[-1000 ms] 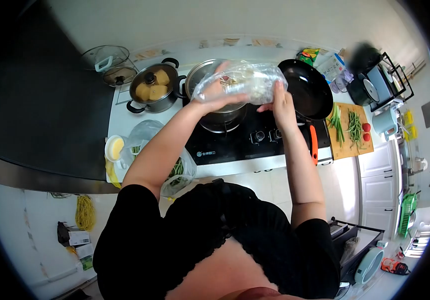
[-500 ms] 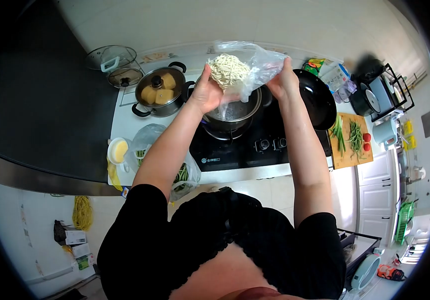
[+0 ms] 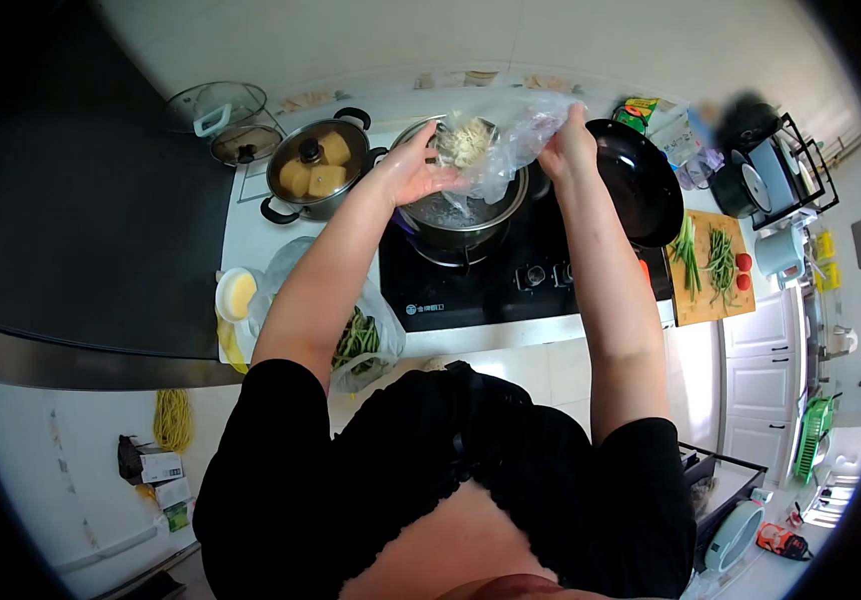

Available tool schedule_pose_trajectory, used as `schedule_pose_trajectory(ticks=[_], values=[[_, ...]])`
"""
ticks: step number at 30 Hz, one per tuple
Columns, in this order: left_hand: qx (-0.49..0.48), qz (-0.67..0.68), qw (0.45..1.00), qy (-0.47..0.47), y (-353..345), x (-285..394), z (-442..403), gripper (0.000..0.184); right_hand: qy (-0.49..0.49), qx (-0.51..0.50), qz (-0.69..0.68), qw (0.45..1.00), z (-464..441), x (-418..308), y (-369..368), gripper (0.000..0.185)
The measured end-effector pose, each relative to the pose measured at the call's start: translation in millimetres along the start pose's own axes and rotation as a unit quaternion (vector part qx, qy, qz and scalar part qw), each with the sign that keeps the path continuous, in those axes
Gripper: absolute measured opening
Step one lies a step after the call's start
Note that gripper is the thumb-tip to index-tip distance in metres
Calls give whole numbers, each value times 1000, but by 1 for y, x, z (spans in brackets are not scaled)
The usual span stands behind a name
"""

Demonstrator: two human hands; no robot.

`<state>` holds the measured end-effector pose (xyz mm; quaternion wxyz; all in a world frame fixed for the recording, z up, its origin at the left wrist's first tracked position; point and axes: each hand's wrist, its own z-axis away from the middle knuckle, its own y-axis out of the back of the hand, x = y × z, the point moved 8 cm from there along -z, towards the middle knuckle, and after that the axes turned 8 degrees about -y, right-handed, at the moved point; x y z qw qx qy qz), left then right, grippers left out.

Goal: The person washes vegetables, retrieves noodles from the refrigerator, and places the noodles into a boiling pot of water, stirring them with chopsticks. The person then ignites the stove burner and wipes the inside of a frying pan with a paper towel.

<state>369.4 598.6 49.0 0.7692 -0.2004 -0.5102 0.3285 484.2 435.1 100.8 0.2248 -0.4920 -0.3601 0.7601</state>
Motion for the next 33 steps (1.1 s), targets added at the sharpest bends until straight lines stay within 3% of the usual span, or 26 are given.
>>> schedule_pose_trajectory(ticks=[1, 3, 4, 5, 6, 7, 8, 10, 19, 21, 22, 23, 24, 25, 27, 29, 31, 33], values=[[1, 1, 1000, 2, 1, 0, 1, 77, -16, 0, 31, 999, 3, 4, -5, 48], [-14, -122, 991, -48, 5, 9, 2, 75, -26, -7, 48, 998, -2, 4, -14, 46], [7, -194, 978, -80, 2, 17, 13, 61, -19, -45, 86, 995, -3, 3, -25, 45], [9, -192, 978, -78, 5, 16, 15, 61, -13, -84, 124, 989, -2, 2, -35, 43], [20, -369, 907, -202, 3, 38, 19, 51, -16, -83, 124, 989, -1, -1, -37, 43], [29, -527, 788, -315, -7, 54, 28, 42, -1, -93, 176, 980, 7, -9, -48, 44], [36, -580, 711, -396, -22, 65, 47, 31, 13, -102, 227, 968, 17, -17, -59, 45], [11, -581, 707, -404, -40, 71, 64, 31, 35, -107, 294, 949, 25, -26, -70, 45], [14, -609, 643, -465, -69, 82, 83, 28, 224, -110, 247, 936, 49, -71, -79, 42], [12, -657, 536, -529, -80, 81, 92, 29, 250, -114, 242, 931, 52, -76, -73, 43], [6, -657, 537, -529, -80, 80, 90, 29, 203, -131, 253, 937, 50, -66, -70, 41], [18, -673, 493, -551, -82, 80, 93, 30, 157, -147, 262, 941, 49, -58, -66, 41], [28, -685, 448, -574, -86, 80, 95, 31, 172, -168, 213, 947, 54, -62, -64, 43], [19, -683, 449, -575, -87, 80, 94, 31, 178, -162, 213, 947, 58, -62, -59, 43], [47, -688, 521, -502, -78, 81, 81, 30, 125, -115, 271, 947, 58, -50, -38, 43], [111, -645, 595, -467, -65, 77, 69, 27, 53, -148, 172, 972, 66, -38, -19, 42], [161, -605, 561, -541, -84, 75, 79, 27, 65, -169, 52, 982, 84, -59, -1, 44], [156, -596, 610, -499, -99, 62, 63, 32, 92, -148, -27, 984, 102, -88, 27, 46]])
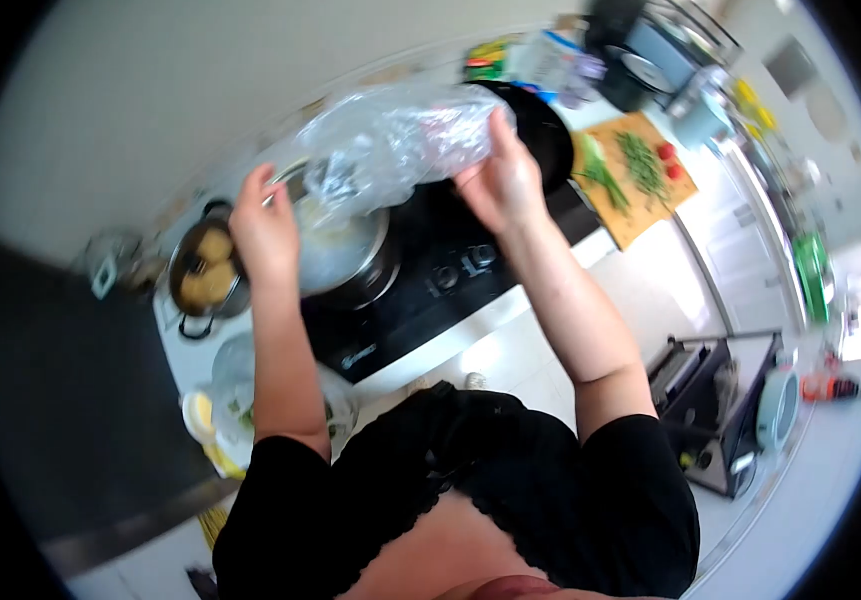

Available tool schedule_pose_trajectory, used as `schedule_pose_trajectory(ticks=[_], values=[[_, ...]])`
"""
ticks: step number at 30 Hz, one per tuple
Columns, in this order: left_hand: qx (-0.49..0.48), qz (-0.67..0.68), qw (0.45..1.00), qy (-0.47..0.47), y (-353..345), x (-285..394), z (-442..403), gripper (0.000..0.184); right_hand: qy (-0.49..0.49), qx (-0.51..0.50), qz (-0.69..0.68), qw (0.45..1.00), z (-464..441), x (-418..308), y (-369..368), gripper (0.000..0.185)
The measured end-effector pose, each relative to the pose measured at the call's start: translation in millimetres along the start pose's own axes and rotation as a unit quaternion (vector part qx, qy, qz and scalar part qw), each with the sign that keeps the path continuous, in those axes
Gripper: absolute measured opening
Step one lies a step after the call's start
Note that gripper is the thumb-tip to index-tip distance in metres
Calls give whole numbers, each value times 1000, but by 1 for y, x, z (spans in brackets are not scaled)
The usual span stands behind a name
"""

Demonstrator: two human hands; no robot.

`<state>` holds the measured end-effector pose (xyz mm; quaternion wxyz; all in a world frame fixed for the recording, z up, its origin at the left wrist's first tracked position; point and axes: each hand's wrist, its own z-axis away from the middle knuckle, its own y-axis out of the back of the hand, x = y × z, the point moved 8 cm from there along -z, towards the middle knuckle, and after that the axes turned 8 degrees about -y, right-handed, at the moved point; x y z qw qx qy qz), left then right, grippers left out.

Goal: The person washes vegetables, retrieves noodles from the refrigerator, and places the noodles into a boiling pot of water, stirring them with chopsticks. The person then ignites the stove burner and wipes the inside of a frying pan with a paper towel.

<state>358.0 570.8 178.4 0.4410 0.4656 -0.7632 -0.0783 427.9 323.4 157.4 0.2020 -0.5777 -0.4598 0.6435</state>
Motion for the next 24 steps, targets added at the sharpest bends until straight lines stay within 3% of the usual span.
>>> schedule_pose_trajectory(ticks=[2, 3, 4, 6, 9, 11, 12, 13, 14, 15, 16, 19, 21, 24], values=[[-64, 79, 995, -5, -39, 28, -1, 41, 30, -14, -32, 999, 23, -35, 25, 48], [-99, -48, 985, -135, -53, 74, 2, 52, 54, -7, -50, 997, 38, -57, 38, 49], [-160, -20, 976, -145, -81, 97, 7, 69, 74, -2, -70, 995, 54, -77, 52, 50], [-286, 162, 939, -105, -134, 151, 28, 94, 105, 1, -97, 990, 86, -119, 86, 52], [-430, 448, 781, -72, -217, 242, 69, 118, 142, 74, -55, 986, 133, -176, 148, 45], [-471, 470, 744, -65, -264, 300, 100, 110, 214, 135, 70, 965, 171, -214, 191, 34], [-484, 473, 732, -76, -288, 329, 116, 104, 185, 212, 181, 942, 191, -225, 218, 33], [-486, 424, 748, -155, -315, 361, 132, 88, 134, 250, 306, 909, 210, -239, 243, 33], [-485, 373, 756, -233, -341, 389, 148, 73, 92, 255, 343, 899, 227, -251, 251, 32], [-534, 354, 742, -198, -371, 406, 166, 48, 111, 234, 376, 890, 241, -265, 263, 32], [-515, 325, 746, -269, -385, 440, 174, 37, 127, 209, 410, 879, 254, -283, 276, 32], [-509, 334, 765, -208, -474, 480, 192, 27, 77, 307, 299, 900, 300, -347, 330, 28], [-391, 308, 844, -198, -513, 504, 175, 21, 95, 338, 285, 892, 325, -383, 369, 26], [-415, 317, 840, -147, -617, 514, 169, 22, 92, 397, 259, 876, 366, -426, 431, 22]])
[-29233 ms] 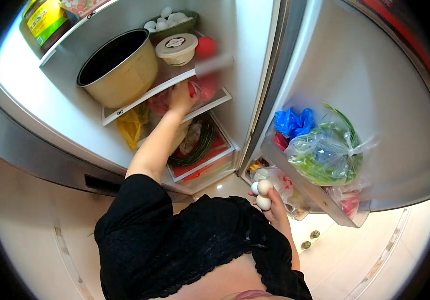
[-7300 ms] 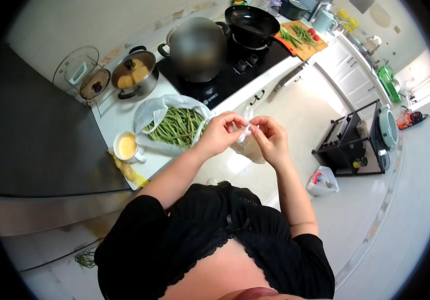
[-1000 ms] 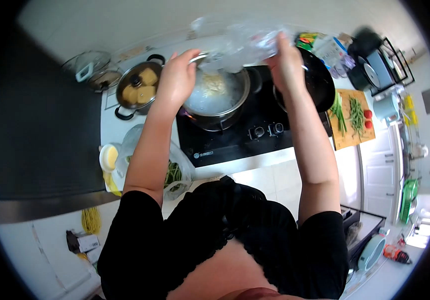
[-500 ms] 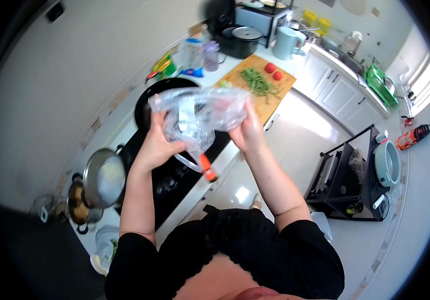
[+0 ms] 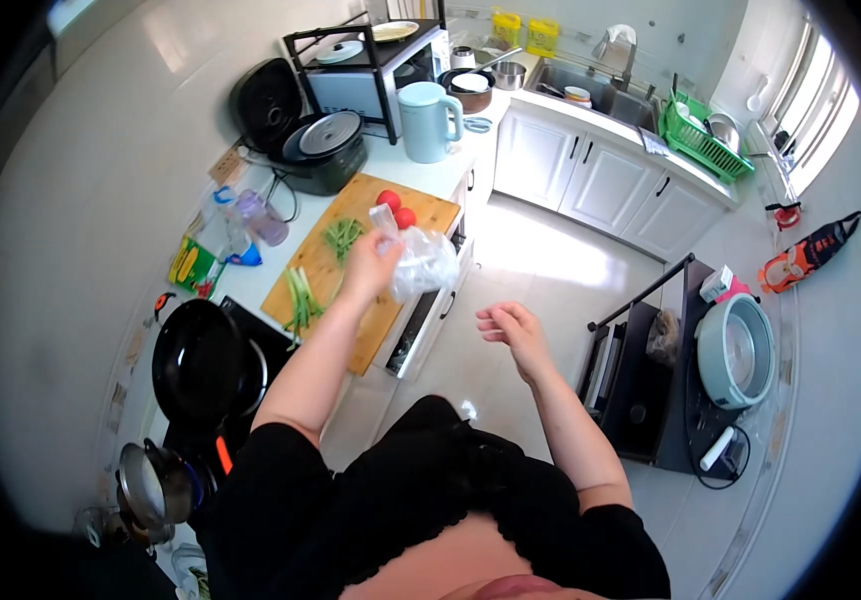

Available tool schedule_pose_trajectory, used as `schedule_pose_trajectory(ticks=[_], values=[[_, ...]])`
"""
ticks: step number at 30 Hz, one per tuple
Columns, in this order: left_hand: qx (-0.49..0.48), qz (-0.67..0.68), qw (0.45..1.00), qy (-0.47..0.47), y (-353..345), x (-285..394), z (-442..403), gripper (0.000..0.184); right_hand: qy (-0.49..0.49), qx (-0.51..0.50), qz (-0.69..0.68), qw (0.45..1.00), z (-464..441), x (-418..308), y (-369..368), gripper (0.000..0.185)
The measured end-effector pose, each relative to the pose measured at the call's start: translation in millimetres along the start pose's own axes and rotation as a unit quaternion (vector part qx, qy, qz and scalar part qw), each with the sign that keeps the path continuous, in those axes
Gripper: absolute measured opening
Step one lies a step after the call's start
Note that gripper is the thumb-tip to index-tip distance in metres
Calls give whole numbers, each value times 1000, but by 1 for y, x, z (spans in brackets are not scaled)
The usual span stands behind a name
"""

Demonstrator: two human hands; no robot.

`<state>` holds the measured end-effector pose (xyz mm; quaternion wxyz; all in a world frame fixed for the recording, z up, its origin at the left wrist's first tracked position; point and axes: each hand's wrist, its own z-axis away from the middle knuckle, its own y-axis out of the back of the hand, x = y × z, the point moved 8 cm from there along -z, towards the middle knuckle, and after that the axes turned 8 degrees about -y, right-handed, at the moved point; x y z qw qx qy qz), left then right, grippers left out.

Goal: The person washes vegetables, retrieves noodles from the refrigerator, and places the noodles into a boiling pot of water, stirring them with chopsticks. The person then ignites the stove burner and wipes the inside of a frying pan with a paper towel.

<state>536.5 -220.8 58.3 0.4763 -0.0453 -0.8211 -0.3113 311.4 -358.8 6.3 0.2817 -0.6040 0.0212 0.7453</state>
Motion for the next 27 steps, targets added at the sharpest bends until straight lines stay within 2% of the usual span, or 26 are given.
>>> schedule_pose_trajectory(ticks=[1, 4, 6, 7, 8, 9, 10, 11, 12, 13, 14, 15, 16, 17, 18, 19, 20, 21, 22, 23, 24, 26, 27], values=[[-4, 0, 1000, 2, -14, -25, -27, 22, -28, 26, 6, 999, -9, 3, 27, 21], [78, -94, 991, 63, -25, -101, -105, 30, -42, 79, 34, 995, -41, -4, 98, 20], [114, -136, 980, 92, -27, -147, -159, 39, -28, 114, 38, 992, -72, -16, 149, 19], [135, -177, 971, 86, -26, -193, -188, 43, -23, 134, 46, 990, -82, -21, 176, 19], [153, -155, 971, 98, -27, -245, -215, 49, -10, 162, 43, 986, -97, -30, 205, 19], [171, -232, 948, 138, -28, -263, -233, 53, -25, 192, 44, 980, -111, -34, 232, 18], [100, -209, 971, 66, -39, -273, -257, 70, -45, 218, 42, 974, -122, -37, 254, 18], [39, -109, 975, 192, -50, -280, -260, 88, -63, 256, 11, 965, -131, -43, 278, 17], [41, -231, 928, 289, -44, -296, -266, 99, -57, 275, 7, 960, -138, -58, 294, 17], [-40, -358, 897, 258, -43, -324, -284, 95, -61, 297, -7, 953, -145, -70, 310, 17], [-187, -375, 842, 341, -46, -273, -288, 81, -69, 317, -22, 946, -154, -79, 326, 18], [-214, -420, 803, 363, -42, -273, -297, 67, -70, 328, -25, 942, -164, -90, 341, 18], [-258, -474, 765, 351, -41, -234, -306, 56, -49, 321, -22, 946, -171, -102, 349, 17], [-245, -512, 757, 324, -48, -166, -320, 41, -33, 311, -20, 950, -180, -109, 362, 17], [-173, -534, 760, 326, -38, -186, -348, 28, -39, 315, -24, 948, -197, -113, 383, 17], [-91, -564, 773, 276, -39, -123, -366, 20, -36, 332, -3, 943, -209, -114, 402, 16], [-17, -571, 777, 262, -32, -103, -387, 19, -33, 347, 19, 937, -221, -116, 416, 16], [15, -566, 800, 198, -33, -77, -403, 21, -18, 348, 0, 937, -236, -122, 430, 16], [164, -507, 843, 76, -32, -44, -408, 20, -19, 344, 2, 939, -258, -129, 448, 16], [214, -403, 890, -3, -39, -16, -413, 21, -11, 361, 33, 932, -278, -139, 469, 18], [222, -313, 922, -54, -53, -2, -421, 20, -3, 377, 63, 924, -301, -153, 491, 19], [157, -183, 970, -39, -100, 8, -431, 21, 21, 395, 165, 904, -351, -206, 532, 21], [117, -184, 975, -54, -128, 13, -433, 21, 47, 400, 193, 895, -381, -230, 560, 21]])
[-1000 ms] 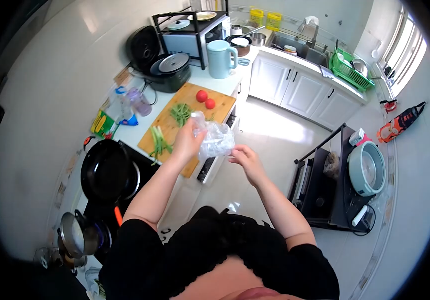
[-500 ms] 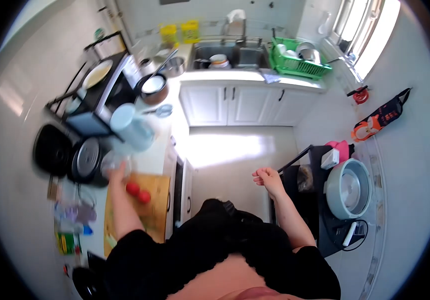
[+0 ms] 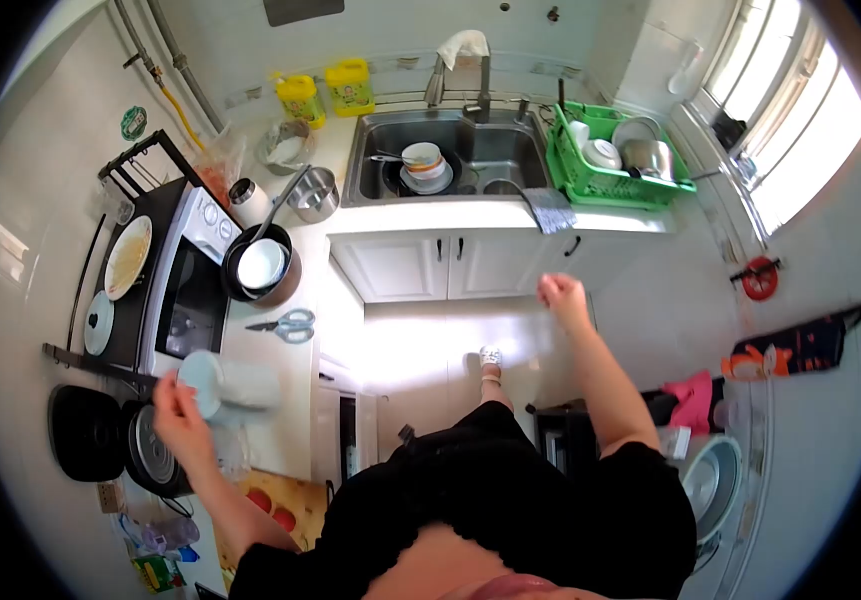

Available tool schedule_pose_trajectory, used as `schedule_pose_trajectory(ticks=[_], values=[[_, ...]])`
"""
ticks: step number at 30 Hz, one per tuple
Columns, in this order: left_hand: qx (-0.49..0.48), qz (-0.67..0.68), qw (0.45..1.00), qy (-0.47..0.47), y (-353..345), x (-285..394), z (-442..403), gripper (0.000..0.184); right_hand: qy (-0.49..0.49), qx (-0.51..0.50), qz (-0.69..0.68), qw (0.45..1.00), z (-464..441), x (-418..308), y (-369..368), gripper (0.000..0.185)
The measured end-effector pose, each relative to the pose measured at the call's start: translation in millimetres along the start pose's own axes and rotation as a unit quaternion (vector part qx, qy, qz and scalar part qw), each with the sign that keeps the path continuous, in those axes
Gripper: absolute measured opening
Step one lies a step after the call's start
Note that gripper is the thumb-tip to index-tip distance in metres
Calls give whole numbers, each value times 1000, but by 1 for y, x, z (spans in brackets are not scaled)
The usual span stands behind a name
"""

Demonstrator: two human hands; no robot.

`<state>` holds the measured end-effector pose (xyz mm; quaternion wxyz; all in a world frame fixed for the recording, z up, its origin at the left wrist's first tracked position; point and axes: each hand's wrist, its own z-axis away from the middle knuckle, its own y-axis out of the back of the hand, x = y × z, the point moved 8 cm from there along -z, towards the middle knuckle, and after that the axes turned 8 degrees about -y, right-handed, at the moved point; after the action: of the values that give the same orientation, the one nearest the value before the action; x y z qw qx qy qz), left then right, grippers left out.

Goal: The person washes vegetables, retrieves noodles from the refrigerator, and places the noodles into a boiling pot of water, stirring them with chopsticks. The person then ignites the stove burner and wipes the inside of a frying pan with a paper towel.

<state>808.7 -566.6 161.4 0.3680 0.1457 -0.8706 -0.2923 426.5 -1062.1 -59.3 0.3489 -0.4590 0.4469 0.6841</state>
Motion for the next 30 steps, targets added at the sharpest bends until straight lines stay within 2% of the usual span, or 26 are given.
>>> schedule_pose_trajectory(ticks=[1, 3, 5, 7, 9, 10, 12, 15, 19, 21, 23, 24, 25, 26, 27, 28, 29, 30], values=[[-37, 4, 999, -21, -28, 14, 5, 21, 35, 11, 16, 999, -48, -13, 3, 22], [-101, 10, 994, 33, -86, 38, 19, 22, 107, 53, 49, 992, -138, -53, 13, 23], [-148, -76, 986, -12, -142, 43, 30, 22, 172, 129, 39, 976, -222, -93, 27, 21], [-180, -116, 976, 43, -190, 39, 41, 22, 236, 239, 140, 932, -283, -137, 48, 18], [-247, -123, 958, 82, -232, 39, 51, 21, 216, 285, 153, 921, -373, -138, 66, 20], [-243, -131, 957, 85, -246, 48, 43, 21, 198, 300, 166, 918, -407, -143, 73, 23], [-337, -96, 928, 124, -281, 61, 40, 24, 165, 331, 205, 906, -446, -154, 85, 28], [-361, -100, 919, 125, -308, 74, 21, 27, 99, 367, 247, 891, -474, -168, 91, 27], [-368, -83, 914, 152, -318, 80, 11, 30, 39, 342, 351, 871, -500, -155, 98, 29], [-392, -93, 897, 181, -317, 79, 20, 31, 76, 336, 376, 860, -497, -160, 101, 31], [-422, -97, 880, 197, -314, 69, 42, 30, 112, 268, 323, 901, -523, -142, 105, 38], [-439, -94, 868, 214, -311, 61, 57, 31, 127, 246, 342, 898, -545, -126, 111, 40], [-429, -108, 873, 206, -308, 59, 68, 32, 183, 234, 331, 896, -537, -135, 108, 41], [-417, -125, 878, 202, -302, 59, 79, 32, 197, 238, 367, 878, -541, -134, 108, 44], [-419, -133, 869, 226, -297, 59, 90, 32, 155, 206, 430, 865, -559, -124, 110, 45], [-433, -146, 857, 236, -292, 59, 103, 31, 173, 216, 443, 853, -582, -113, 117, 46], [-419, -153, 865, 232, -284, 57, 117, 31, 89, 208, 471, 853, -613, -98, 124, 45], [-420, -162, 857, 250, -276, 55, 133, 32, 191, 240, 416, 856, -623, -105, 123, 42]])
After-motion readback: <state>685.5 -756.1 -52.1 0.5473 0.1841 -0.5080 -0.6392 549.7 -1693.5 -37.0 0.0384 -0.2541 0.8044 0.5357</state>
